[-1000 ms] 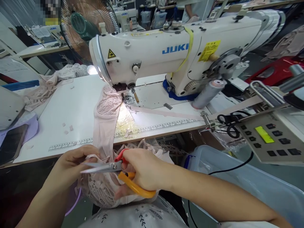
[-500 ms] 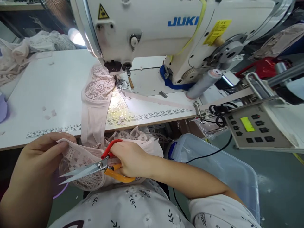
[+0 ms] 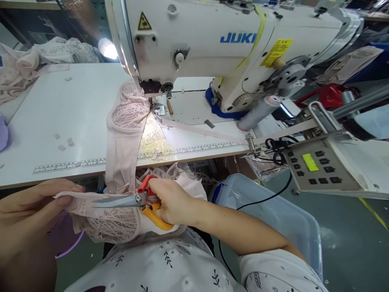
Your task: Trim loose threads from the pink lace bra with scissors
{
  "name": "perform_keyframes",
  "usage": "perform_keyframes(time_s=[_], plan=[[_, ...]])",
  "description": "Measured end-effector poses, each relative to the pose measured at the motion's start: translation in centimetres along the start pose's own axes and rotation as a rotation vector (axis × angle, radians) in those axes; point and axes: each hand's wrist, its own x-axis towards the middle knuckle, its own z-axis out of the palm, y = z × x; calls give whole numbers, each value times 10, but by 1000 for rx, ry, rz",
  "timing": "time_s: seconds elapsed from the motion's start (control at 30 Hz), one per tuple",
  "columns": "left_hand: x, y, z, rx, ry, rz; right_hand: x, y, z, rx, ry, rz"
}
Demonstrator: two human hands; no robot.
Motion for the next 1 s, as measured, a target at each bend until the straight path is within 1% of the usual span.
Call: perform_keyframes(time_s=[0.07,0.13,0.17,0.2,0.3,0.33,0.4,0.47,0.53,0.67,0.7,0.87,1.0], plan=[[-2,-1,-1,-6,0,-63,0,-1,1,0,33,21],[-2,-4,-2,19,10,-86,0,-2,1,17,52,32],[-2,-6,-3,45,-4,-61,0,-3,0,30,52,31],[-1,-8,-4,77,-45,-7,0,-3,0,45,49,30],[3,-10,-7,167,-217,180,-4,-5,-1,79,40,62],[4,-9,-7,183,-258,218,-5,-5,-1,81,38,77],[5,-8,-9,183,-281,234,-9,-4,-1,63,32,95],[4,-8,-9,154,-286,225,-13,-1,0,33,19,106],[1,-9,-8,154,-270,188,-17,1,0,14,2,121],[-3,-14,-5,193,-195,51,-18,1,-1,23,-44,121],[-4,-14,-5,191,-191,29,-17,1,-2,21,-58,118],[-2,-8,-3,125,-259,-27,-6,-3,-9,-17,-118,73],[-1,-1,-3,154,-281,-63,4,-5,-10,-43,-153,59]])
